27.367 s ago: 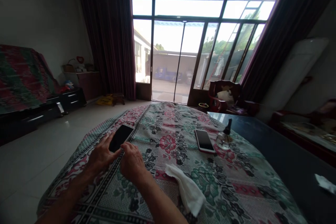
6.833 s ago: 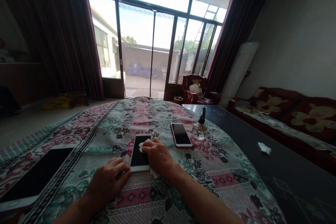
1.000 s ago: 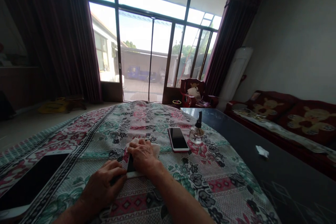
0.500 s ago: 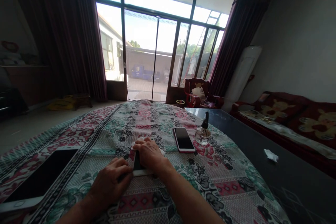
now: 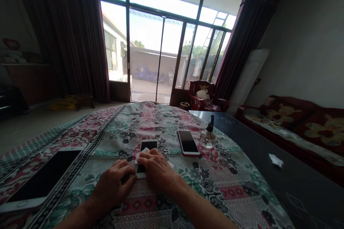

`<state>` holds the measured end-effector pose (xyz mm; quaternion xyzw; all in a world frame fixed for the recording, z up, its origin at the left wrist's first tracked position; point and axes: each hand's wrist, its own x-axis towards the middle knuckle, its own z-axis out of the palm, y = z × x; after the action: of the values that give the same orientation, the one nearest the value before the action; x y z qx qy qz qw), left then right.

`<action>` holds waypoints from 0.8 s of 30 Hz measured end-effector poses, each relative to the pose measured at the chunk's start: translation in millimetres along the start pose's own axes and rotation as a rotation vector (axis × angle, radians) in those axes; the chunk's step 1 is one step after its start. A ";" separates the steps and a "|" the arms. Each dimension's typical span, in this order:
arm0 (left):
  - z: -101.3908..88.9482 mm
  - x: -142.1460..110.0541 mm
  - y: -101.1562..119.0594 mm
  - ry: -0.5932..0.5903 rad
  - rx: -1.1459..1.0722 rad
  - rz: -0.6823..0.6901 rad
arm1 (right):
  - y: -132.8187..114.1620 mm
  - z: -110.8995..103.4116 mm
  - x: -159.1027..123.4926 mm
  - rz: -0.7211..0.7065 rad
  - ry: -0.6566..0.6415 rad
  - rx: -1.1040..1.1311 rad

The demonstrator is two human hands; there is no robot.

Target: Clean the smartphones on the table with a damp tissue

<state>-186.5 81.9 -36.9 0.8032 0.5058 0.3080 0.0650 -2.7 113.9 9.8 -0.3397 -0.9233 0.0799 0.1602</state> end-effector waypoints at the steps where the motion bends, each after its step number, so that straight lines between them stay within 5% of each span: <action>1: 0.5 -0.2 -0.3 0.000 0.004 -0.004 | -3.3 -0.8 -5.5 -0.011 -0.009 0.011; 7: 0.2 -0.9 0.5 -0.009 0.016 0.002 | -8.7 -1.6 -20.1 -0.039 -0.037 0.010; 19: -2.9 -0.1 3.2 -0.029 0.016 -0.012 | 33.8 -5.4 40.3 0.183 0.011 -0.163; 24: -2.5 -0.2 2.8 -0.023 0.020 -0.002 | 25.3 -2.5 32.8 0.154 0.011 -0.172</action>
<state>-185.8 79.8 -33.8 0.8069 0.5087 0.2936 0.0630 -10.1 154.5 13.6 -0.4224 -0.8972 0.0108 0.1288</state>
